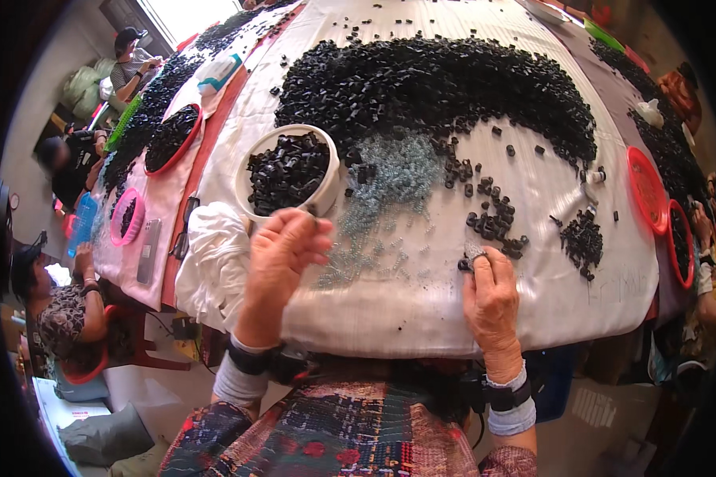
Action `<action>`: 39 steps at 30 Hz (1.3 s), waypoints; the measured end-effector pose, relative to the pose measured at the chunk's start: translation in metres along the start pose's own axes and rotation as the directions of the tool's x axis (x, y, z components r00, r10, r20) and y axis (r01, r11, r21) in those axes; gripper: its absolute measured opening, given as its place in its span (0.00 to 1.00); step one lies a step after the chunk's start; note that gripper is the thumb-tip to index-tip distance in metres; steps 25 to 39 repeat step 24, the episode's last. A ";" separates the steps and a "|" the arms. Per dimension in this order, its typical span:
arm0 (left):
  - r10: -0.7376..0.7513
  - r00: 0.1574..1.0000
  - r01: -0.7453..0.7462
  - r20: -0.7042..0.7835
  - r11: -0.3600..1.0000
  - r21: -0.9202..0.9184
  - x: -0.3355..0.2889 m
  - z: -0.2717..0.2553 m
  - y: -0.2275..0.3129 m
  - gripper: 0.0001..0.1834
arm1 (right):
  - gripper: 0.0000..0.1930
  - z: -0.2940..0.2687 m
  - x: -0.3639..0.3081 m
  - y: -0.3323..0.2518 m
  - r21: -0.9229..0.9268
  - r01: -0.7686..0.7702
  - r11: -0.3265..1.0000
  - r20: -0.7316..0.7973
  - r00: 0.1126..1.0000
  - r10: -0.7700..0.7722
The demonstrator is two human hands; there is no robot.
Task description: Manually assemble or sort small black plastic components at a work table.
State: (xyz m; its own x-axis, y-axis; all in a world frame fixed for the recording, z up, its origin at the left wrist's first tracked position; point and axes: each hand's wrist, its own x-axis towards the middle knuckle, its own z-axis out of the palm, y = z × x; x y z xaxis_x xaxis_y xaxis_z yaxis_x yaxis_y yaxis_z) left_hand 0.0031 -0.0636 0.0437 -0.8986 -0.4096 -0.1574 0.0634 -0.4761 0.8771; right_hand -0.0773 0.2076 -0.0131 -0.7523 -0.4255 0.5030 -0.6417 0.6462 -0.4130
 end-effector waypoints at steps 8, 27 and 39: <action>0.199 0.972 -0.210 -0.126 0.975 -0.077 0.034 -0.037 0.052 0.10 | 0.13 -0.010 0.008 0.015 -0.003 -0.020 1.000 -0.101 0.995 0.019; -0.187 0.961 0.189 0.204 0.982 0.011 -0.015 0.002 -0.021 0.09 | 0.19 0.002 0.008 -0.003 -0.179 -0.069 0.981 0.039 0.996 0.077; -0.187 0.961 0.189 0.204 0.982 0.011 -0.015 0.002 -0.021 0.09 | 0.19 0.002 0.008 -0.003 -0.179 -0.069 0.981 0.039 0.996 0.077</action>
